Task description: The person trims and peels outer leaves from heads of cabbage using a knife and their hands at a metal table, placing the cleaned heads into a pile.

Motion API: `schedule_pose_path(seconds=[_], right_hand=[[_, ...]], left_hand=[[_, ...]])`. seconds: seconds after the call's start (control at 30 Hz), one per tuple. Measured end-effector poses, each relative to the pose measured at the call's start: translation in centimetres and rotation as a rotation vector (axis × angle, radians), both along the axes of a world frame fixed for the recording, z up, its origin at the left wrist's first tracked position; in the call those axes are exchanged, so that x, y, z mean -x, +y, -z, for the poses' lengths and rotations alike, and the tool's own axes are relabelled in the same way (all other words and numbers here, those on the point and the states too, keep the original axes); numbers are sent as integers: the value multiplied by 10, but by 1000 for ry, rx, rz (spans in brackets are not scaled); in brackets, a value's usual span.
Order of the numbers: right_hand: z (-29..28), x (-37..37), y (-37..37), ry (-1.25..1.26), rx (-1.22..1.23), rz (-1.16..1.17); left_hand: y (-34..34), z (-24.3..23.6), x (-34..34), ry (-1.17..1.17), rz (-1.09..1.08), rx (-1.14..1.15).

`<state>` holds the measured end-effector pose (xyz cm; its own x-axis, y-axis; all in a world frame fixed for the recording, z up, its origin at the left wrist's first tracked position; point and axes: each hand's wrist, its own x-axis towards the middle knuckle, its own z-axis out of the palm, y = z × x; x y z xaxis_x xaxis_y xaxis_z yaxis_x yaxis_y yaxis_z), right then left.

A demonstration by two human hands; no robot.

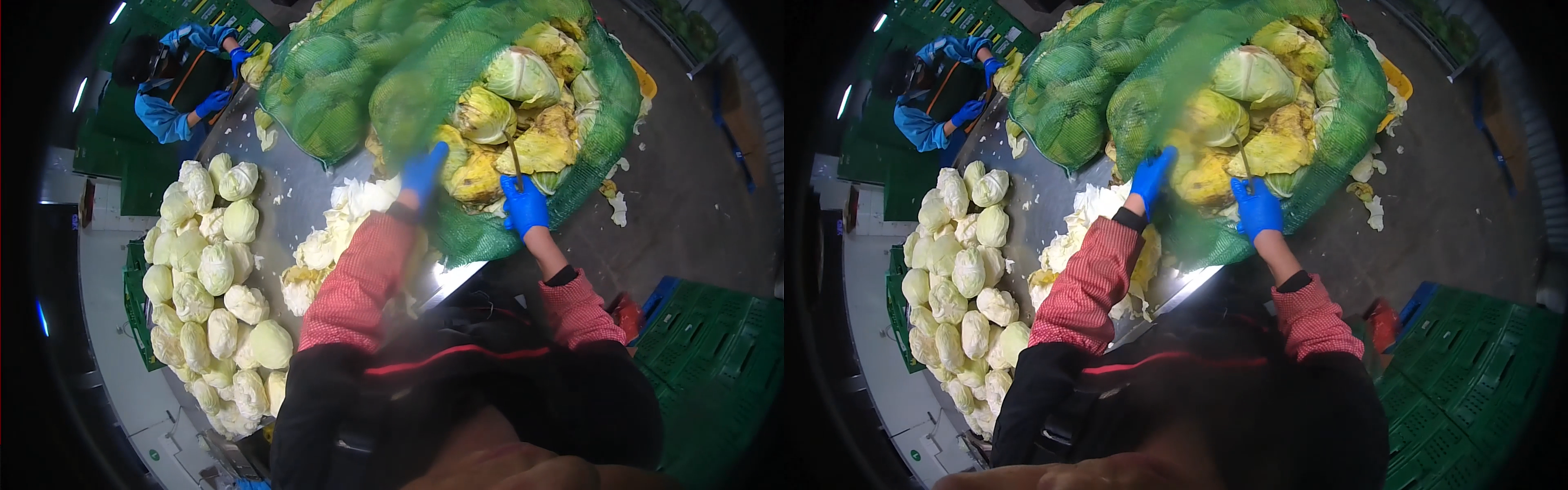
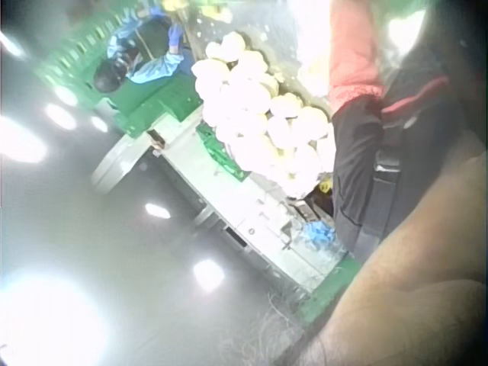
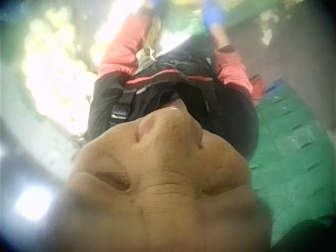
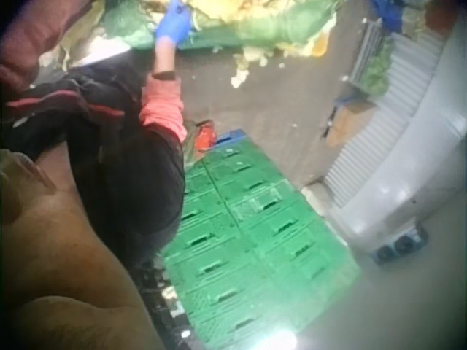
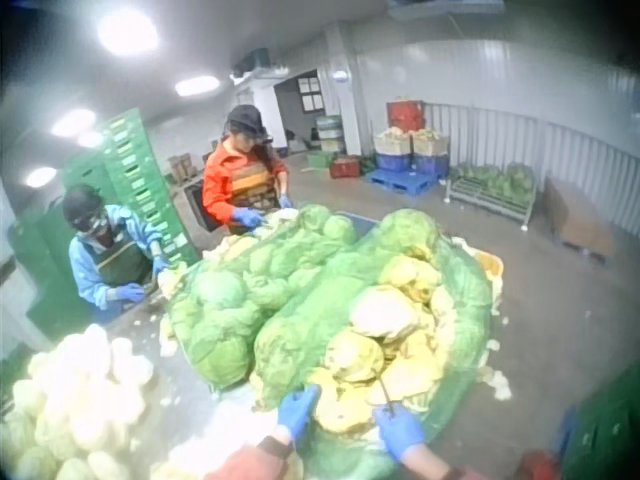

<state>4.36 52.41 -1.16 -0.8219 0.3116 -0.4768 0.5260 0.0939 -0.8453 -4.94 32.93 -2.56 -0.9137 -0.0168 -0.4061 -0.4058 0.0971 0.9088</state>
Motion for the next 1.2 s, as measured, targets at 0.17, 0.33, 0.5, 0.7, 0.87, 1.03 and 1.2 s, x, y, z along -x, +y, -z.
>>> schedule_pose_path(seconds=[0.17, 0.33, 0.5, 0.7, 0.87, 1.03, 1.2], right_hand=[[15, -3, -14, 117, 184, 124], [24, -38, -24, 204, 315, 180], [36, -53, -19, 243, 242, 104], [28, -20, -4, 1, 345, 93], [-15, -64, -15, 244, 390, 171], [-71, -81, -65, 628, 223, -29], [-73, -68, -147, 593, 71, -533]], left_hand=[[18, 48, 13, 218, -58, 350], [0, 54, -39, 222, 32, 136], [-15, 1, -87, 181, 31, -17], [-19, -42, -80, -81, 141, -607], [-42, -42, -88, 102, 384, -540], [-98, -129, -105, 165, 461, -612], [-167, -91, -134, 180, 40, -184]])
